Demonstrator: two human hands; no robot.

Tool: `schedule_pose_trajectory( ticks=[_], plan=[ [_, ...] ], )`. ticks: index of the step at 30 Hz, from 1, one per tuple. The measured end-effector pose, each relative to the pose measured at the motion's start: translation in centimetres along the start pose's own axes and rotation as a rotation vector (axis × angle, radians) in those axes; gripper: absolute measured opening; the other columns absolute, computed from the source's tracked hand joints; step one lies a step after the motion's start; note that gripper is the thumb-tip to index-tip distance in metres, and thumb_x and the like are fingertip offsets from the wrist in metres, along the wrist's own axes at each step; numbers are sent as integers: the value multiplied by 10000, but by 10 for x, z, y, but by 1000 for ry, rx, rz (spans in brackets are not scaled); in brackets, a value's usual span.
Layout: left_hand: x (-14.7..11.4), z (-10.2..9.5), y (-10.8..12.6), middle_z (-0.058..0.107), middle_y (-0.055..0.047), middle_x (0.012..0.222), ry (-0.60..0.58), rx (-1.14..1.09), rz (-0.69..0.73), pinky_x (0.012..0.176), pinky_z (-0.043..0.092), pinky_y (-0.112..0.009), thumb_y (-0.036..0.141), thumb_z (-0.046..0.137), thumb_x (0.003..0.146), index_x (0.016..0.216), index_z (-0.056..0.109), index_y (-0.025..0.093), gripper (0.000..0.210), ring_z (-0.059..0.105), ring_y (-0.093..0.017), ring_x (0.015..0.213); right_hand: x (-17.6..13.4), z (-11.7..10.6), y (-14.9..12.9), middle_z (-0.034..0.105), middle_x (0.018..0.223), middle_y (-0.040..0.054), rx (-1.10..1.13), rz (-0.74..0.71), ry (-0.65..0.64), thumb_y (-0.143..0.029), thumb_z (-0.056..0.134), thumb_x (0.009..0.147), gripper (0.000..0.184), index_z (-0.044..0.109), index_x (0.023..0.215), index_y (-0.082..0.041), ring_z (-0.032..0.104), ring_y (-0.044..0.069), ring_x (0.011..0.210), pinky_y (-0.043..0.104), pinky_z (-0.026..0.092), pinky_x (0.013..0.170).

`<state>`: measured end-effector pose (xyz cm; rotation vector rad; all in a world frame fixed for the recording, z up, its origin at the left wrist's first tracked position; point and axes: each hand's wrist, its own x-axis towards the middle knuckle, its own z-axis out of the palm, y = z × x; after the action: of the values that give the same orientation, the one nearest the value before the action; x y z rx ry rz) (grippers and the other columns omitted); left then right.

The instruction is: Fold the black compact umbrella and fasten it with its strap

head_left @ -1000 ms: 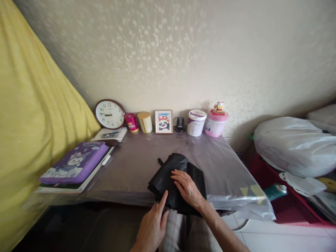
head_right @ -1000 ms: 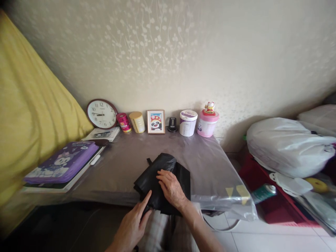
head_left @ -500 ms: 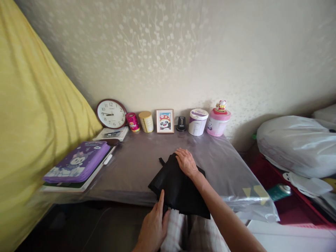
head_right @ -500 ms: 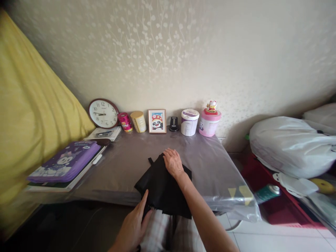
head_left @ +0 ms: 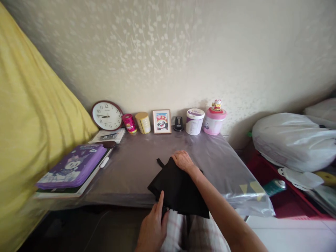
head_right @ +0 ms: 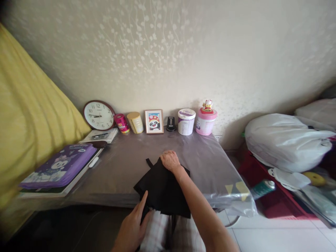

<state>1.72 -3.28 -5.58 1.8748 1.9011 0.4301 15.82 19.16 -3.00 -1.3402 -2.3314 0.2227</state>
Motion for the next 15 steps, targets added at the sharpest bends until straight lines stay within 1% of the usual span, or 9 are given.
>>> schedule_pose_trajectory(
  ticks=[2, 3, 5, 6, 8, 10, 12, 15],
  plan=[
    [0, 1, 0, 482, -106, 1326, 5, 9, 3, 842, 453, -267, 283, 313, 894, 1426, 135, 174, 571, 559, -196, 1094, -1, -9, 13, 687, 953, 72, 12, 115, 42, -256, 420, 880, 261, 674, 846, -209, 598, 195, 941, 295, 386, 859],
    [0, 2, -1, 477, -110, 1330, 11, 17, 5, 835, 458, -272, 287, 308, 897, 1425, 137, 168, 568, 561, -199, 1090, -7, -15, 21, 681, 979, 74, 9, 159, 65, -256, 382, 893, 287, 665, 900, -205, 603, 192, 935, 289, 401, 830],
    [0, 5, -2, 472, -121, 1332, 25, 38, 16, 815, 472, -286, 289, 294, 903, 1423, 144, 152, 559, 572, -209, 1076, -26, -26, 36, 671, 1016, 75, 27, 266, 109, -265, 339, 901, 319, 637, 992, -195, 611, 186, 926, 276, 420, 783],
    [0, 6, -3, 473, -125, 1329, 35, 51, 21, 806, 478, -292, 288, 287, 905, 1422, 147, 146, 554, 576, -214, 1069, -39, -32, 42, 677, 997, 72, 41, 317, 122, -278, 339, 896, 325, 631, 1006, -188, 621, 183, 896, 269, 429, 755],
    [0, 9, -4, 483, -127, 1320, 55, 73, 32, 797, 486, -300, 284, 280, 909, 1419, 157, 143, 544, 580, -218, 1062, -68, -41, 53, 694, 898, 67, 166, 489, 153, -314, 382, 864, 312, 653, 941, -181, 633, 191, 831, 267, 432, 713],
    [0, 11, -5, 489, -123, 1315, 75, 80, 49, 799, 489, -296, 283, 283, 911, 1418, 159, 142, 540, 584, -213, 1055, -95, -46, 58, 696, 798, 66, 243, 611, 131, -342, 404, 838, 310, 663, 871, -175, 640, 204, 777, 280, 434, 692],
    [0, 12, -5, 497, -117, 1309, 88, 86, 57, 783, 497, -290, 289, 291, 913, 1417, 161, 148, 539, 600, -207, 1028, -117, -47, 57, 688, 749, 67, 337, 691, 119, -381, 428, 811, 313, 657, 830, -169, 642, 204, 720, 279, 443, 653],
    [0, 13, -6, 525, -113, 1280, 108, 112, 62, 748, 510, -287, 293, 292, 916, 1416, 159, 159, 534, 625, -203, 977, -137, -45, 46, 646, 642, 40, 553, 775, 93, -478, 436, 783, 374, 633, 823, -162, 615, 185, 573, 262, 439, 534]
  ],
)
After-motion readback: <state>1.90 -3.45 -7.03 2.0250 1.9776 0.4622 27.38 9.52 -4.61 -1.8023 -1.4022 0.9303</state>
